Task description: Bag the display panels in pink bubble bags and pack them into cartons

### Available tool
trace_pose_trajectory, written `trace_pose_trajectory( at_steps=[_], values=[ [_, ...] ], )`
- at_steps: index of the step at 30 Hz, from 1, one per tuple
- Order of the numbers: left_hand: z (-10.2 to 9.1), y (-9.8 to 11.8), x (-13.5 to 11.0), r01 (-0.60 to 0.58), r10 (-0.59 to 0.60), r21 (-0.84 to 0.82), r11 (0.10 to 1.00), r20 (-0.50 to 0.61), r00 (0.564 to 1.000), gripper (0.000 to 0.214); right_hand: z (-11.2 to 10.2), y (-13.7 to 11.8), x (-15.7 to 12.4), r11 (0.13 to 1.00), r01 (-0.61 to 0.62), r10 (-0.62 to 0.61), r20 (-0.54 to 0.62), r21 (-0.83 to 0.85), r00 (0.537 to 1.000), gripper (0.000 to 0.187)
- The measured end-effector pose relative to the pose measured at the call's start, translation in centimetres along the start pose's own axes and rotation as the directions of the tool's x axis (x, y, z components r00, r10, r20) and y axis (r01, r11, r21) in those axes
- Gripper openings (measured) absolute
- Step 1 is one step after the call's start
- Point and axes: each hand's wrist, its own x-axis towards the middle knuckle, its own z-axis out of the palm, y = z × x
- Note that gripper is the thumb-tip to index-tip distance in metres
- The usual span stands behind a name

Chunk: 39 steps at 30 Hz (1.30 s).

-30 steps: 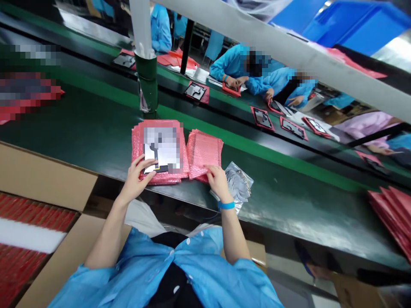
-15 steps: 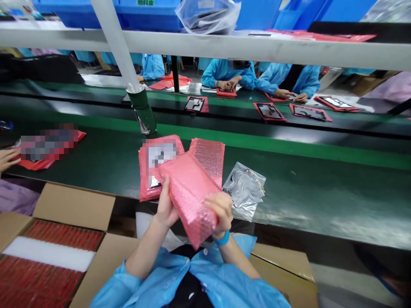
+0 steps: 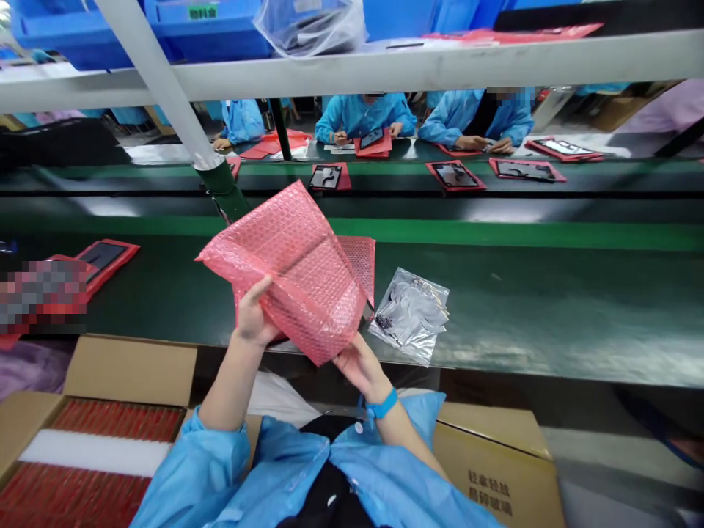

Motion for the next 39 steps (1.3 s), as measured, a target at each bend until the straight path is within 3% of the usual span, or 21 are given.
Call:
trace_pose_trajectory(
  at_steps=[3,6,8,10,13,15,17,19,20,21,22,23,25,27,29,31,33,36,38,39],
  values=[
    [-1.1,2.7,1.4,-0.048,0.037,-0.139,0.989,-0.080,0.996,0.054,-1.5,-1.4,-1.0,0.999,0.032,-0.036,-0.095,-0.040,0.995,0.048],
    [-4.5,2.6,3.5,-0.122,0.097,-0.140,0.983,-0.175,0.980,0.046,-5.1,-3.8,-3.5,0.984,0.051,-0.084,-0.195,-0.170,0.977,0.050],
    [-7.2,1.1,5.0,-0.088,0.077,-0.040,0.995,-0.220,0.973,0.042,-7.9,-5.6,-5.2,0.969,0.067,-0.131,-0.266,-0.237,0.955,0.047],
    [-9.6,-0.8,6.4,-0.007,0.048,0.166,0.986,-0.245,0.968,0.039,-10.1,-7.0,-6.4,0.958,0.101,-0.198,-0.359,-0.270,0.912,0.042],
    [-11.7,-2.6,8.3,0.054,0.039,0.372,0.927,-0.239,0.970,0.041,-11.2,-8.3,-7.2,0.938,0.195,-0.313,-0.462,-0.287,0.830,0.035],
    [-12.2,-2.7,9.2,0.036,0.065,0.405,0.914,-0.232,0.971,0.046,-10.5,-8.6,-7.2,0.926,0.249,-0.362,-0.475,-0.285,0.802,0.033],
    [-12.3,-2.3,9.4,-0.045,0.231,0.543,0.839,-0.279,0.932,0.062,-9.1,-8.5,-6.8,0.917,0.281,-0.386,-0.452,-0.284,0.804,0.034],
    [-11.9,-2.1,8.5,-0.112,0.461,0.756,0.645,-0.268,0.846,0.075,-7.5,-8.1,-6.2,0.908,0.298,-0.401,-0.409,-0.293,0.820,0.034],
    [-11.7,-2.3,7.7,-0.131,0.523,0.841,0.526,-0.198,0.829,0.074,-6.7,-7.8,-5.8,0.907,0.303,-0.402,-0.388,-0.293,0.829,0.033],
    [-11.4,-2.7,6.6,-0.152,0.521,0.894,0.421,-0.102,0.848,0.068,-5.8,-7.4,-5.4,0.909,0.300,-0.395,-0.368,-0.288,0.842,0.032],
    [-11.1,-3.3,5.5,-0.189,0.446,0.914,0.358,0.010,0.895,0.061,-4.9,-7.1,-4.9,0.915,0.290,-0.377,-0.344,-0.280,0.860,0.032],
    [-10.8,-3.9,4.4,-0.227,0.333,0.920,0.321,0.114,0.936,0.054,-3.9,-6.7,-4.5,0.924,0.272,-0.352,-0.315,-0.269,0.882,0.034],
    [-10.6,-5.2,2.7,-0.247,0.183,0.926,0.284,0.200,0.963,0.056,-1.3,-5.9,-3.4,0.940,0.232,-0.292,-0.239,-0.250,0.926,0.039],
    [-10.9,-6.2,2.1,-0.231,0.112,0.926,0.299,0.207,0.972,0.065,2.2,-5.0,-1.9,0.949,0.204,-0.239,-0.131,-0.240,0.962,0.044],
    [-11.4,-6.7,2.6,-0.222,0.085,0.902,0.370,0.205,0.975,0.073,6.2,-3.7,0.2,0.955,0.196,-0.204,-0.012,-0.224,0.979,0.049],
    [-12.0,-7.1,3.3,-0.231,0.117,0.845,0.482,0.200,0.973,0.079,10.0,-2.0,2.7,0.958,0.203,-0.185,0.103,-0.202,0.977,0.052],
    [-12.3,-7.4,3.5,-0.237,0.225,0.778,0.582,0.126,0.966,0.080,12.7,-0.5,4.9,0.961,0.213,-0.183,0.168,-0.176,0.969,0.052],
    [-12.4,-7.8,2.1,-0.212,0.418,0.732,0.648,-0.109,0.902,0.069,13.1,0.9,6.4,0.958,0.100,-0.029,0.259,-0.268,0.966,0.053],
    [-12.4,-7.8,0.4,-0.204,0.486,0.736,0.645,-0.189,0.853,0.057,10.7,0.9,5.7,0.910,0.008,0.127,0.297,-0.414,0.946,0.059],
    [-12.3,-7.7,-0.5,-0.217,0.491,0.747,0.629,-0.164,0.856,0.052,8.9,0.6,5.0,0.878,-0.009,0.167,0.288,-0.478,0.943,0.063]
  ],
)
